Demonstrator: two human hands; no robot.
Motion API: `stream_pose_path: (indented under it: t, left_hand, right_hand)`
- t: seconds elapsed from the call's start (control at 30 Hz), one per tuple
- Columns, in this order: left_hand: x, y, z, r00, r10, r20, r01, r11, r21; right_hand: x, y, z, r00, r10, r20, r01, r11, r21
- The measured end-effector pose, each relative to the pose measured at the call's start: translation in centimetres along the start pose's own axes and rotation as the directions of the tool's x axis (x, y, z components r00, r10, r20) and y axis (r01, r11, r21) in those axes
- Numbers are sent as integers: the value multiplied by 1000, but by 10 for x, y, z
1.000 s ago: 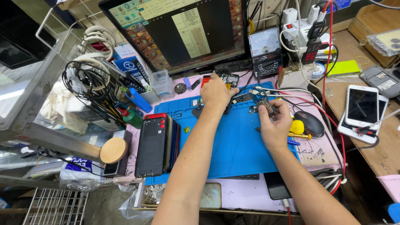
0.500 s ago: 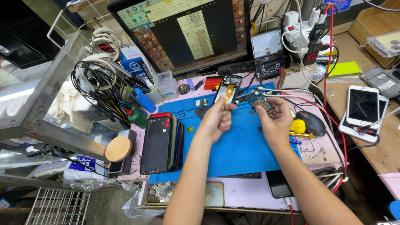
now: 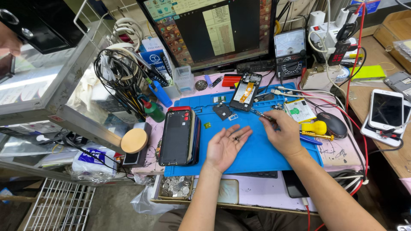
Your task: The person disassembles a mobile phone using a small prying tool and their hands, separating the circuit board and internal components from the chassis while working on a blue repair mat.
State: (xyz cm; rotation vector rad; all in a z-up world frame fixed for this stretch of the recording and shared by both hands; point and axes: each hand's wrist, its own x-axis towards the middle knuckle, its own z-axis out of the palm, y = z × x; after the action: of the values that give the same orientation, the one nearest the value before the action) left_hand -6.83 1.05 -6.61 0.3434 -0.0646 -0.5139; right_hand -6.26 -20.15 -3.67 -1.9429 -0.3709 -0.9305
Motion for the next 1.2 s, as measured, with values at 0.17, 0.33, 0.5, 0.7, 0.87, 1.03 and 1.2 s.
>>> stream_pose_path:
  t: [0.17, 0.33, 0.5, 0.7, 0.87, 1.03, 1.2]
  left_hand:
    - [-2, 0, -6, 996, 93, -16, -93, 995, -29]
    - [-4, -1, -7, 992, 126, 26, -123, 988, -89]
    - [-5, -3, 0, 983, 182, -27, -174, 969, 178]
    - [-7, -3, 8, 980, 188, -61, -169, 958, 230]
    - [-8, -4, 4, 978, 196, -66, -174, 952, 253]
    - [-7, -6, -3, 971, 207, -122, -161, 936, 312]
    - [-2, -2, -10, 976, 186, -109, -139, 930, 342]
  right_hand:
    - [1, -8, -9, 849, 482, 218, -528, 750, 400]
    - [-27, -13, -20, 672, 623, 401, -739, 537, 407]
    - [-35, -8, -18, 699, 595, 397, -715, 564, 413]
    - [-37, -10, -23, 717, 561, 414, -697, 594, 402]
    - [-39, -11, -23, 732, 533, 424, -680, 606, 412]
    - [-38, -9, -23, 722, 542, 431, -691, 597, 407]
    - [-37, -7, -23, 720, 541, 435, -693, 589, 415]
